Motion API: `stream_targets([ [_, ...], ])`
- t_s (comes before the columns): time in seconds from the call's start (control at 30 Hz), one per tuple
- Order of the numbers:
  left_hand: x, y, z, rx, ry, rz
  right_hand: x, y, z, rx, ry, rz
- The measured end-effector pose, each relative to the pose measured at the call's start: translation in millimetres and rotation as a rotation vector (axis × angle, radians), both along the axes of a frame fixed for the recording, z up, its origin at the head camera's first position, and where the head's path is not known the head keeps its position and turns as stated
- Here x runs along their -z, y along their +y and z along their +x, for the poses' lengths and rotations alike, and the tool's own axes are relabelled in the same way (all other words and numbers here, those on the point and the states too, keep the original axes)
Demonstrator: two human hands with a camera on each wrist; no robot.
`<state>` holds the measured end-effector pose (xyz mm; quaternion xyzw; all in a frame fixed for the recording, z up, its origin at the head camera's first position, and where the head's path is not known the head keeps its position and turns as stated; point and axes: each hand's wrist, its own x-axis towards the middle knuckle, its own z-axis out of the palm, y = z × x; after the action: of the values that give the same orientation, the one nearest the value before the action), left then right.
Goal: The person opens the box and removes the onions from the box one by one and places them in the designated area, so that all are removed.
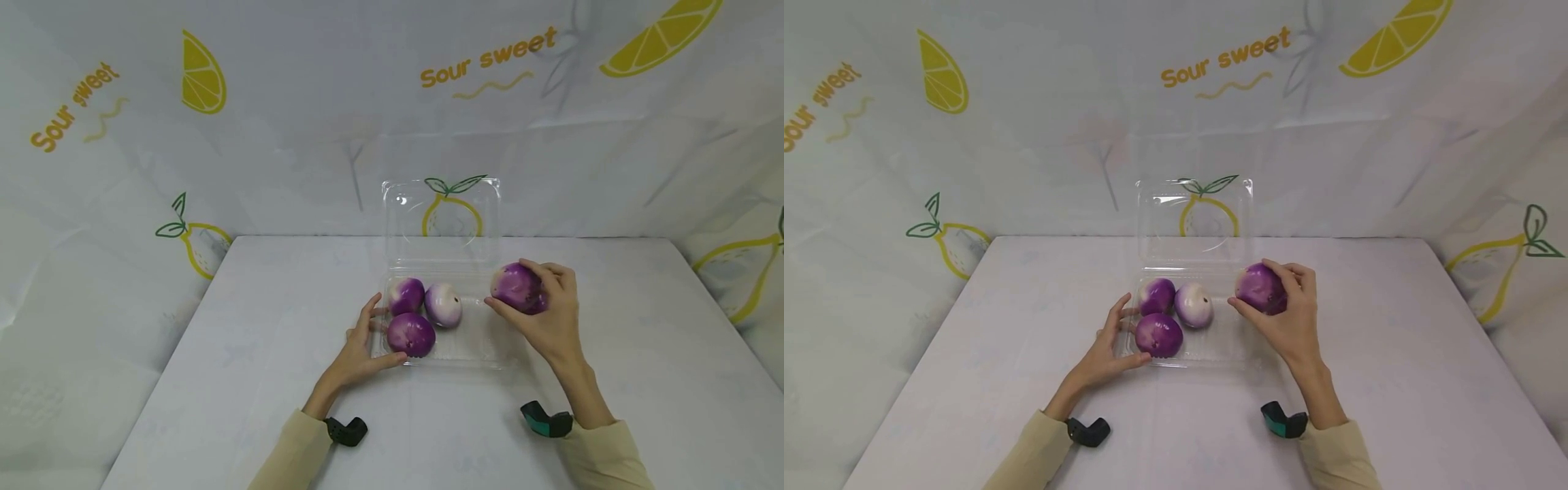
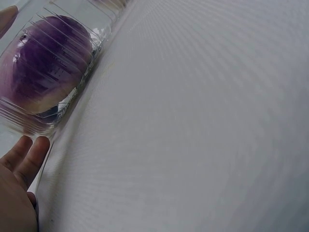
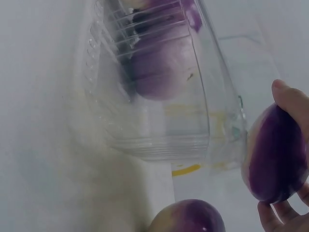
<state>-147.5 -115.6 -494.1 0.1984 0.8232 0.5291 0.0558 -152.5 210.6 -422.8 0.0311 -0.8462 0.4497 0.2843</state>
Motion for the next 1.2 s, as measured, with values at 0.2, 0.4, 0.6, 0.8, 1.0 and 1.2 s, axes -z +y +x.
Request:
stream_targets([
  [0.2,2.8,-0.6,-1.2,0.003,0.002,-0.001,-4.6,9.9,1.0,0.044,0.010,0.011],
  [0.4,3.0,-1.2,-1.2,0.004,0.003,-0.004,-9.1,21.1,0.8,0.091,0.018,-0.001],
  [0.6,3.5,-1.2,-1.6,0.005,0.001,-0.004,-11.6,35.7,2.3,0.173,-0.044,-0.008],
  [0.8,3.4,-1.2,-1.6,0.005,0.006,0.000,-9.8,48.3,3.2,0.205,-0.071,0.002],
  [1.0,3.0,-1.1,-1.6,0.005,0.002,0.002,-7.4,56.3,4.3,0.224,-0.077,0.005],
  [1.2,2.1,-1.3,-1.1,0.001,0.001,0.000,-4.2,63.0,5.6,0.246,-0.089,0.021],
])
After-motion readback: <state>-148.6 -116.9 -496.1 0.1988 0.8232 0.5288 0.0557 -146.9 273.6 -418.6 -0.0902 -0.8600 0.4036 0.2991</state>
